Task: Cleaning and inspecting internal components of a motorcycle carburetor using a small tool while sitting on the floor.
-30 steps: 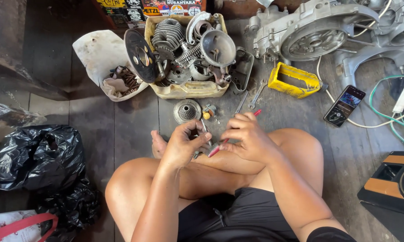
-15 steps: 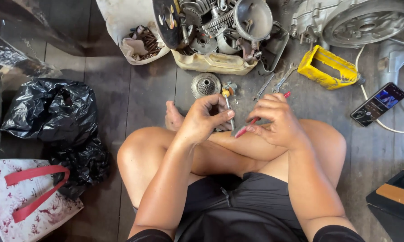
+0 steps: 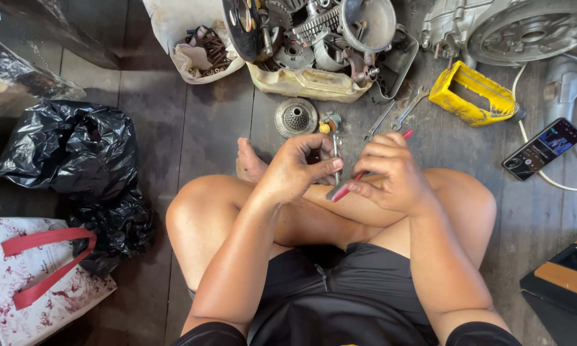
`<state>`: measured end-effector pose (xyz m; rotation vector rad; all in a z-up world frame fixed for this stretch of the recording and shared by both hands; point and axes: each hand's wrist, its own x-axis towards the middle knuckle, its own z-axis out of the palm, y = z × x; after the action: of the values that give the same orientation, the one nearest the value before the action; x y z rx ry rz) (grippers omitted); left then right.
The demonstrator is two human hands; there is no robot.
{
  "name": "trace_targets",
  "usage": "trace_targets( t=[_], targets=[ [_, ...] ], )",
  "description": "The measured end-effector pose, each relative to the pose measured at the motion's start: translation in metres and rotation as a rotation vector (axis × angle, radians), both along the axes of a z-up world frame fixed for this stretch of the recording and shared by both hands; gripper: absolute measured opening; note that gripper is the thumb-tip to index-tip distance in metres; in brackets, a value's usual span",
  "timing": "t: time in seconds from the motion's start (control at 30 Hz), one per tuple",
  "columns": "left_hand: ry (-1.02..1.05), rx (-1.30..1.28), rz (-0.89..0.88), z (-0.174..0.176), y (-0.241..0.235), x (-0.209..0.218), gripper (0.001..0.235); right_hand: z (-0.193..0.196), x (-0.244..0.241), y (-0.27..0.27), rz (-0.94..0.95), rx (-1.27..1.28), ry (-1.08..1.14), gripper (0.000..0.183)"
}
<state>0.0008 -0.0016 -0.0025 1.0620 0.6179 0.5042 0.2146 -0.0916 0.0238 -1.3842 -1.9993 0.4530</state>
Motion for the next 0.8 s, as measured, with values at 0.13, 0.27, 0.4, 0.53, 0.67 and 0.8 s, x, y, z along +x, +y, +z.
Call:
trace_targets(
  t=[0.13,0.27,0.4,0.53,0.67,0.8],
  targets=[
    [0.018,-0.011,-0.014,-0.001,-0.002,-0.002,0.012,-0.009,0.017,0.004,-0.081,0.012,0.002,0.045],
    [0.029,-0.024,0.005,-0.006,-0.004,0.003,0.016,0.004,-0.001,0.003,-0.012,0.06,-0.047,0.046],
    [0.027,-0.05,-0.027,0.0,-0.003,-0.001,0.018,-0.005,0.01,0.003,-0.088,0.064,-0.012,0.043],
    [-0.001,-0.108,0.008,-0.004,-0.004,0.003,0.021,-0.002,-0.007,-0.002,-0.053,0.083,-0.051,0.053],
    [-0.019,-0.118,-0.016,0.004,-0.005,-0.004,0.02,-0.011,0.012,-0.001,-0.091,0.104,-0.075,0.052],
    [-0.01,-0.065,-0.065,0.007,0.0,-0.004,0.017,-0.004,0.001,-0.001,-0.108,0.14,-0.119,0.05]
  ],
)
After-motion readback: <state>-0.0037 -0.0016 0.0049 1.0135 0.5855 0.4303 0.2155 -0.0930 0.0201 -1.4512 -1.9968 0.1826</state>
